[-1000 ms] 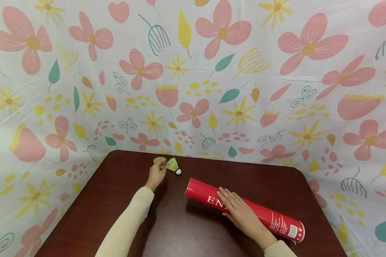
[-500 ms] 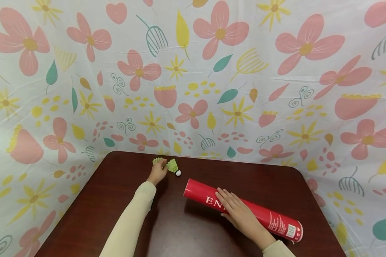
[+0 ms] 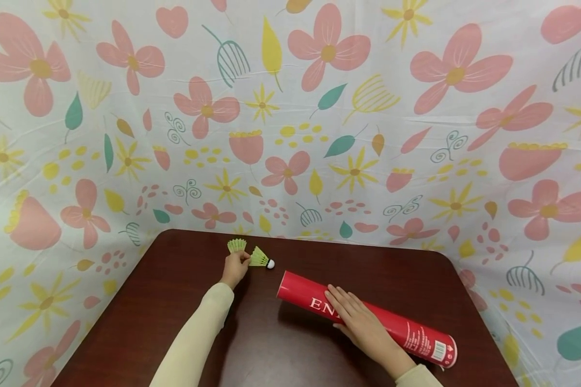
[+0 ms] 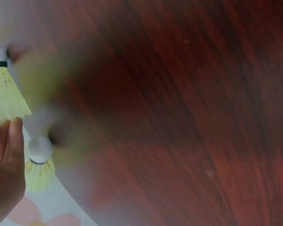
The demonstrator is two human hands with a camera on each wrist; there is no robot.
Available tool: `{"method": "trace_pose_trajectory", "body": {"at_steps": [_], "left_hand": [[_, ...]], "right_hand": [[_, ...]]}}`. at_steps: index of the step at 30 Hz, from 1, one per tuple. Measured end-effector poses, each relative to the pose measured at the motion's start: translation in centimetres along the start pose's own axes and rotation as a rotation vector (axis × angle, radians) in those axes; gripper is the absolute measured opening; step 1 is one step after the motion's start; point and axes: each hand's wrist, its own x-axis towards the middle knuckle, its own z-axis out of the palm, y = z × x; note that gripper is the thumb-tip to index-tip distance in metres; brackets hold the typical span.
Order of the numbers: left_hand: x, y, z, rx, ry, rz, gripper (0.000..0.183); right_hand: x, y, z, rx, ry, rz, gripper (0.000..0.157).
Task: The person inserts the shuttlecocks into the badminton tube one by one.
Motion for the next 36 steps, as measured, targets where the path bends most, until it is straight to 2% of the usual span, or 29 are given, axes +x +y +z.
{"method": "trace_pose_trajectory", "body": {"at_steps": [12,17,25,36], "left_hand": [[-0.9,-0.7,-0.4,-0.03,0.069,0.093,0.004],[-1.9,-0.1,-0.8,-0.073,0.064,0.104,0.004],[-3.5,0.9,-1.7,-0.122,0.077,0.187,0.004],[-6.0,2.4,-3.4,-0.242,0.055,0.21,0.003]], "right_hand": [[-0.1,0.3,-0.1,-0.007,-0.01,0.004,0.069],[0.1,0.3,0.0,0.007,-0.01,-0.003,0.069],[0.2,0.3,0.0,0.013,-0.03,0.005,0.07],[0.5,0.1,-0.4,0.046,-0.051,0.019,0.071]]}}
